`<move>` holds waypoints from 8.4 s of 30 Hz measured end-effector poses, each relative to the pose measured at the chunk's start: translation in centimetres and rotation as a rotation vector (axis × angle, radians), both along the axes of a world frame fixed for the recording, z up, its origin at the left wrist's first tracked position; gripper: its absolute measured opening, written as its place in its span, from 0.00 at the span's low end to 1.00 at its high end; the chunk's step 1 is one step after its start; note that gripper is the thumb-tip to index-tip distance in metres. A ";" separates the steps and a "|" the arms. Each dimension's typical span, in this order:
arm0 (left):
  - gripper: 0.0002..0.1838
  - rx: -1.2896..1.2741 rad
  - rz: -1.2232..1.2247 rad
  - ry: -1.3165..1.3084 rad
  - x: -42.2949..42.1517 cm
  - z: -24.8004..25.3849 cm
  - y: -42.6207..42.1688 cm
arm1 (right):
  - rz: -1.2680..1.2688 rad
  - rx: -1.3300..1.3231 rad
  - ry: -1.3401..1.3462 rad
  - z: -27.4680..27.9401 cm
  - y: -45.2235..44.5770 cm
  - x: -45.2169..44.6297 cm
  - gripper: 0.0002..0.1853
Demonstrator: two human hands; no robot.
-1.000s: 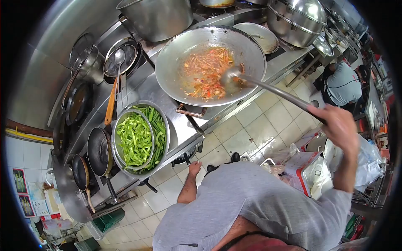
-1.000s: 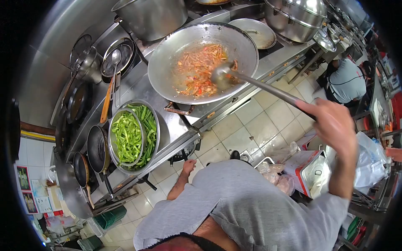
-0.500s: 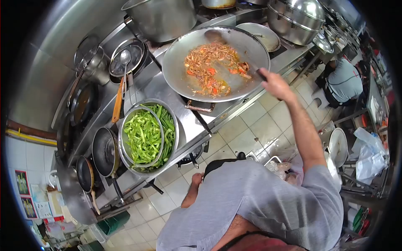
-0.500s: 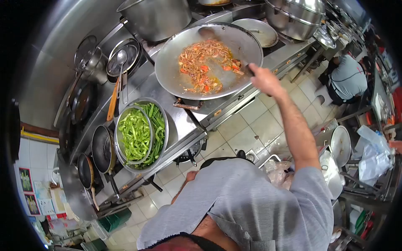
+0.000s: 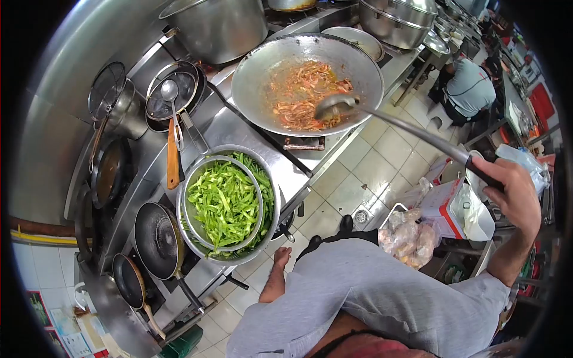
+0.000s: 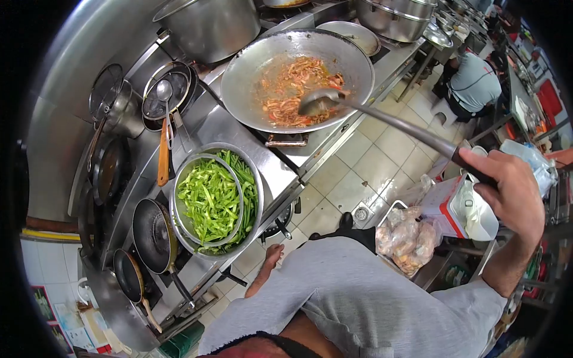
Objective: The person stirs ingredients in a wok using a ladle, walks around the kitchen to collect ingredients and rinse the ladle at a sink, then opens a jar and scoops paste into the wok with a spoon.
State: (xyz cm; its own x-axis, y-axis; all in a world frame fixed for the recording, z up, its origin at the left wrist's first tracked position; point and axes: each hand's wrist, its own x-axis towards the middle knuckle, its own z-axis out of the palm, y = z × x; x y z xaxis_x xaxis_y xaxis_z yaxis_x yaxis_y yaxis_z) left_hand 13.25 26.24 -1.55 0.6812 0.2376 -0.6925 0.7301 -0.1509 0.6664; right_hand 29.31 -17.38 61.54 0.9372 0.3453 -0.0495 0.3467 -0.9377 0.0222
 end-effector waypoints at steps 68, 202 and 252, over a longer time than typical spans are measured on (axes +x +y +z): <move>0.19 0.055 -0.477 -0.021 -0.4 1.4 6.6 | -0.137 0.051 -0.122 -16.8 12.1 -1.0 0.19; 0.43 -1.563 -2.179 -0.434 -43.0 38.8 -54.4 | -1.949 0.265 -0.422 -25.6 -11.7 -88.4 0.26; 0.46 -1.936 -2.883 0.403 -58.7 41.9 -19.9 | -0.803 0.587 -1.571 -0.6 43.8 -77.2 0.06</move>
State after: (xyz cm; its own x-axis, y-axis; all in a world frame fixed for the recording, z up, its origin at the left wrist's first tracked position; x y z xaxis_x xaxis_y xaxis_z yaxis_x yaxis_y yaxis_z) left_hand -45.44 6.29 40.33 -0.9165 0.1548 0.3688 0.3740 0.0052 0.9274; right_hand -47.93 26.45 60.91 -0.0733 -0.4987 0.8637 -0.1433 -0.8518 -0.5040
